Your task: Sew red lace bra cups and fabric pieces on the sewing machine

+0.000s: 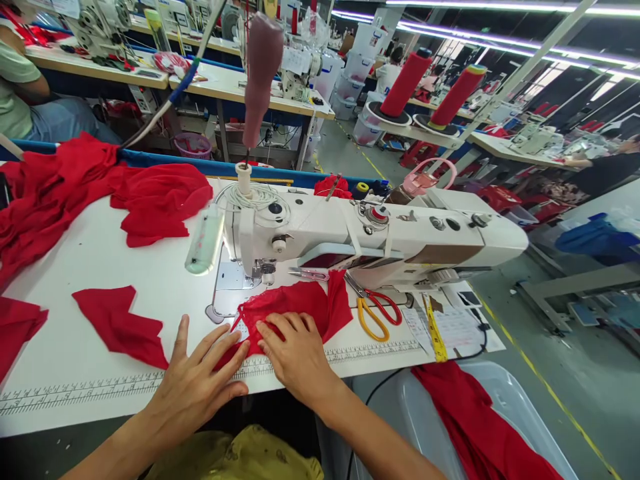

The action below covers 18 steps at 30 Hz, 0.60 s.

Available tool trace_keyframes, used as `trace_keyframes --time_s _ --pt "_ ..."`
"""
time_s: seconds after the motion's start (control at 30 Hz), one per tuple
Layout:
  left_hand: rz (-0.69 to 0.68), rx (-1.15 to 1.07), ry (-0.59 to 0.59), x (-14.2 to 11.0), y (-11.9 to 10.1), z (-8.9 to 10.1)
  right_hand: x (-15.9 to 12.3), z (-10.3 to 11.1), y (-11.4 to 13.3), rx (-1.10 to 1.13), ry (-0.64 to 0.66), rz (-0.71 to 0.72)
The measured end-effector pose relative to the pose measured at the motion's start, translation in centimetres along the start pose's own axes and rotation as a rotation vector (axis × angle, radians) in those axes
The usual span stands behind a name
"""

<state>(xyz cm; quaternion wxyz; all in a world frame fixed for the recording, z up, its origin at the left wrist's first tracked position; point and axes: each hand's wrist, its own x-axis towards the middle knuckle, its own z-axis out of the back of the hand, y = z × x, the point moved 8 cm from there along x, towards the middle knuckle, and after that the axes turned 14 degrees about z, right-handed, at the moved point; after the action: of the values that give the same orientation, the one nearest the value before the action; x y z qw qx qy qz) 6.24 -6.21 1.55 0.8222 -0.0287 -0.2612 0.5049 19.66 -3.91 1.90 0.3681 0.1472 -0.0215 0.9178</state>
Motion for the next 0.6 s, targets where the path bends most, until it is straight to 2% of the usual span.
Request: trace_keyframes --time_s 0.1,0.23,0.37,0.43,0.53,0.6 --pt "0.007 -0.008 0.018 0.3 0.0 0.2 0.5 0.4 -0.1 0.044 -0.015 0.010" --pt "0.013 -0.034 0.073 1.0 -0.2 0.4 2.6 1.4 -0.8 0.103 -0.135 0.006" --pt "0.065 -0.162 0.143 2.2 0.5 0.3 4.8 -0.2 -2.9 0.286 -0.111 -0.079" --pt "0.198 -0.284 0.142 3.2 2.1 0.4 5.4 -0.8 -3.7 0.360 -0.090 -0.091" --pt "0.486 -0.468 0.138 4.6 5.3 -0.3 5.7 -0.6 -4.1 0.387 -0.076 -0.087" --pt "0.565 -0.519 0.172 5.3 6.1 -1.1 5.6 -0.5 -4.2 0.390 -0.056 -0.075"
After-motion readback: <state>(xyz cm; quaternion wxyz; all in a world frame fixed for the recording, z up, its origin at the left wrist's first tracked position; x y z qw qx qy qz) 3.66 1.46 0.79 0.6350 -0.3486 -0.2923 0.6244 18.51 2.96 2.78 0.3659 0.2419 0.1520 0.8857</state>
